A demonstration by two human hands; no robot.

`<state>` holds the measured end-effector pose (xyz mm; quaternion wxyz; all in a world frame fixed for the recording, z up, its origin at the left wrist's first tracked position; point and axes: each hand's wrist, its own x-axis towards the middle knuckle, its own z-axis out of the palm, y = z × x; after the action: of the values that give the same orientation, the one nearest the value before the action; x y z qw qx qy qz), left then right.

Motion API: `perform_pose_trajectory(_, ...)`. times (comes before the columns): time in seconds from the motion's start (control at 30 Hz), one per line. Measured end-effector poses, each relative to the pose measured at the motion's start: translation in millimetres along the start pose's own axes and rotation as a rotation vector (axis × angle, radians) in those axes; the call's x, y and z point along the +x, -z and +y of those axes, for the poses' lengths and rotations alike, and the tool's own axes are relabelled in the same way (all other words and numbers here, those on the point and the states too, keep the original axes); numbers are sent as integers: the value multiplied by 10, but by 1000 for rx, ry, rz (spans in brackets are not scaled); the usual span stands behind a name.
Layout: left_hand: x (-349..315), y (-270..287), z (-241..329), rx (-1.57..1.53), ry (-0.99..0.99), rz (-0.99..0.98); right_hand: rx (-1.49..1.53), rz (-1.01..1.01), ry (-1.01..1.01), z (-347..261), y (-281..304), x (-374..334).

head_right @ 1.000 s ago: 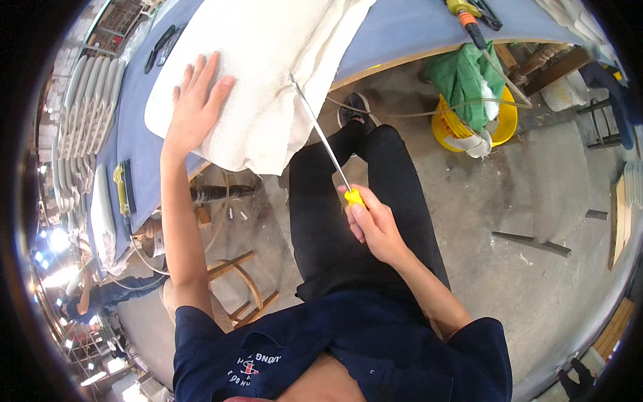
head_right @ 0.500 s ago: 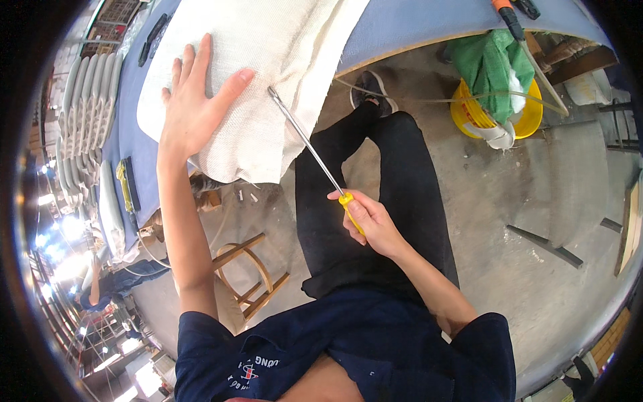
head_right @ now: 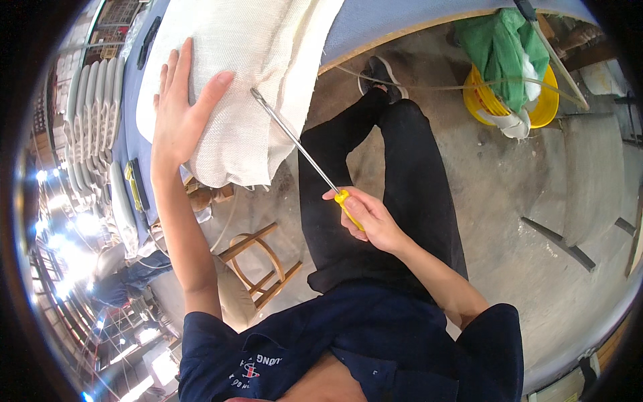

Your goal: The person inserts white filling into a white fabric pillow cover, folds the edges, and uses a staple gun to secure the opening. The person repeats this process for multiple pillows at a workbench.

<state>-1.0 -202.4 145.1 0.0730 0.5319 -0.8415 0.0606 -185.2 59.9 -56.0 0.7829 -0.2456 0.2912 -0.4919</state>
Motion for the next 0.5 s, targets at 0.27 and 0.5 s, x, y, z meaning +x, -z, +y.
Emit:
perform_pose_trajectory(0.27,-4,-14,25,-31,-118,32,142,-69,-130,-137,-110,-31)
perform_pose_trajectory(0.5,-57,-6,63,-66,-198,18,-95,153,336,1055,-225,1136)
